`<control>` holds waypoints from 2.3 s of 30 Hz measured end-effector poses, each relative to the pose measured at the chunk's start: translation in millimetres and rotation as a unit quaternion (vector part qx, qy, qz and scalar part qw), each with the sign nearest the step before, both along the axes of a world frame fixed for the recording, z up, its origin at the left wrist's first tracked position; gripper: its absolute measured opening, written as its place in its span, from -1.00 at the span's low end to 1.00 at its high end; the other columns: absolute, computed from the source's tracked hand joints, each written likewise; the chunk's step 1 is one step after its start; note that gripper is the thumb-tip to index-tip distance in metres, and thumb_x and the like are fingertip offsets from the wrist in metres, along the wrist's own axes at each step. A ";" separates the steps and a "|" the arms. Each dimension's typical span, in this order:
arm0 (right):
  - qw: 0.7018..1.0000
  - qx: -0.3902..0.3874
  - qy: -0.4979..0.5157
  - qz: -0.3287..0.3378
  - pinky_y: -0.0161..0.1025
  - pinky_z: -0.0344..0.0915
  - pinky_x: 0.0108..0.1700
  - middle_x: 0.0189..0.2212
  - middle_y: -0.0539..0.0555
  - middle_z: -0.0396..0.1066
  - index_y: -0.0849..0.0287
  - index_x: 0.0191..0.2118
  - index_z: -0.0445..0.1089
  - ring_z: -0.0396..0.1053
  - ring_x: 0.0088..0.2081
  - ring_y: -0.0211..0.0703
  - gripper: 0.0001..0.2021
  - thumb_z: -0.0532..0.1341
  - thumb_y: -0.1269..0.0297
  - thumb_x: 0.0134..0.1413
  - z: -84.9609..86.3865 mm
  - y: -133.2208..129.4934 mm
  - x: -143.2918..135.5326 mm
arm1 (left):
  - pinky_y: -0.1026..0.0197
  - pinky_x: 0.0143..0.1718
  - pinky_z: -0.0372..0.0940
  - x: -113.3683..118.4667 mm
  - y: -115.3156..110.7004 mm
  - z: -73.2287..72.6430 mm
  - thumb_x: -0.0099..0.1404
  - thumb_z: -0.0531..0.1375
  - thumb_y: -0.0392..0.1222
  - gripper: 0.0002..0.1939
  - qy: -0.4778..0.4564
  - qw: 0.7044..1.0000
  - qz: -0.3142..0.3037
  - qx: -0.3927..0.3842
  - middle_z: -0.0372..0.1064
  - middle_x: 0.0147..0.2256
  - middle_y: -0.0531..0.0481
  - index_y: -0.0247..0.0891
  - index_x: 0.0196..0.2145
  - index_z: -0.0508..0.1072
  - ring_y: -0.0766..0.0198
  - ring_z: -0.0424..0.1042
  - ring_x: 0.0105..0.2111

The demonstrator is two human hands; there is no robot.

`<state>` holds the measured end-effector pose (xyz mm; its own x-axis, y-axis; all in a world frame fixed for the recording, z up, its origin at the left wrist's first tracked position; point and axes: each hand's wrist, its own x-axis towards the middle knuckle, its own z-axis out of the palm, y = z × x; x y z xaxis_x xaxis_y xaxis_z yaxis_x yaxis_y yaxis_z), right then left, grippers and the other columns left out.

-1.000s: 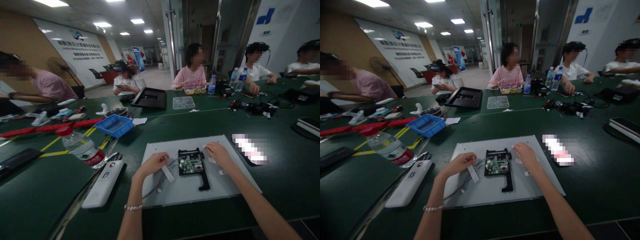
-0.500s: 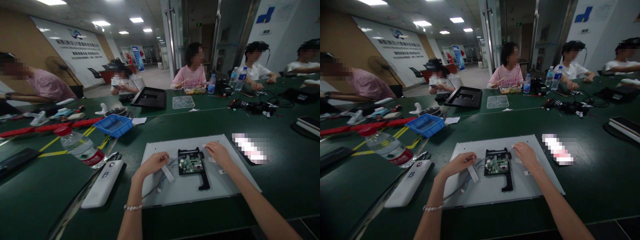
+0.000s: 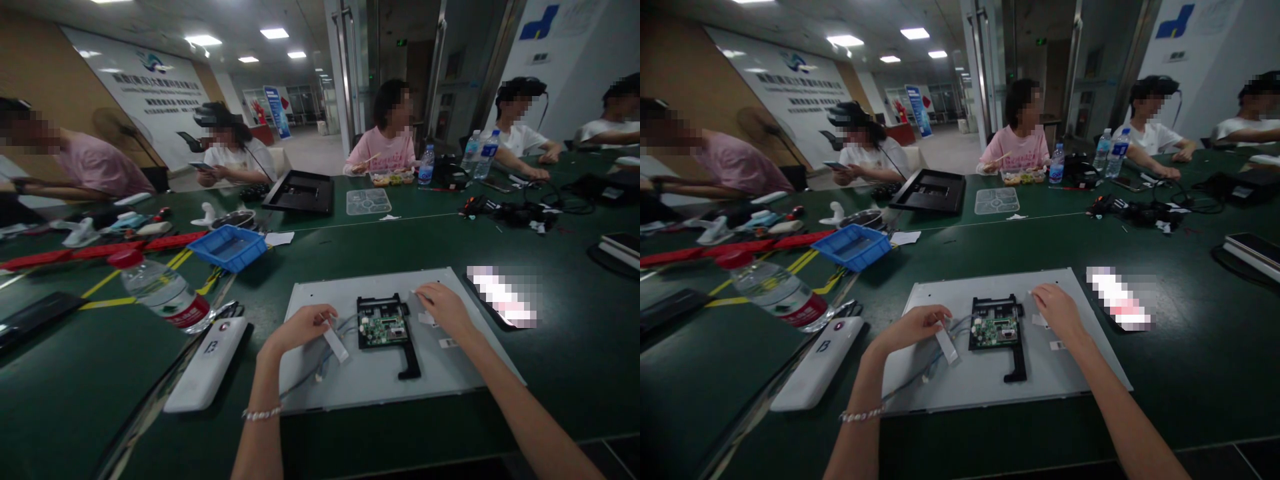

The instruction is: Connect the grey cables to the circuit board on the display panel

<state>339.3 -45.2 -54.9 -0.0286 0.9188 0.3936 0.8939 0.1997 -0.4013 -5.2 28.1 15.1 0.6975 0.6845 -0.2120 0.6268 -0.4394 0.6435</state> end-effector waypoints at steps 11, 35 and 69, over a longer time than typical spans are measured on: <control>1.000 -0.003 0.001 0.000 -0.17 0.24 -0.12 -0.23 0.08 0.43 0.12 -0.22 0.41 0.33 -0.16 -0.10 -0.78 0.02 0.35 0.15 -0.1 -0.3 -0.7 | 0.26 -0.27 0.23 9.1 -2.6 9.1 0.22 0.04 -0.16 -0.75 -0.012 0.999 0.035 0.037 0.38 -0.34 0.01 -0.22 -0.18 0.40 0.26 0.35 -0.32; 1.000 0.003 0.004 -0.001 -0.20 0.24 -0.12 -0.23 0.07 0.44 0.11 -0.23 0.41 0.34 -0.17 -0.12 -0.79 0.03 0.37 0.14 -0.1 -1.4 -2.5 | 0.25 -0.27 0.25 6.9 -0.2 -0.1 0.23 0.05 -0.11 -0.73 -0.027 0.998 0.039 0.037 0.42 -0.31 0.00 -0.22 -0.16 0.40 0.25 0.39 -0.34; 1.000 0.024 0.010 0.002 -0.18 0.23 -0.12 -0.24 0.07 0.43 0.13 -0.24 0.41 0.33 -0.16 -0.10 -0.81 0.05 0.37 0.14 -0.4 -1.7 -3.7 | 0.21 -0.25 0.29 15.6 -0.3 -5.6 0.27 0.00 -0.12 -0.70 -0.049 0.991 0.056 0.108 0.38 -0.16 -0.04 -0.19 -0.10 0.38 0.24 0.38 -0.28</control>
<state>335.6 -46.9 -55.3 -0.0236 0.8985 0.4384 0.8850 0.2228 -0.4088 10.3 27.8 9.5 0.6251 0.7804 0.0139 0.6180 -0.5057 0.6020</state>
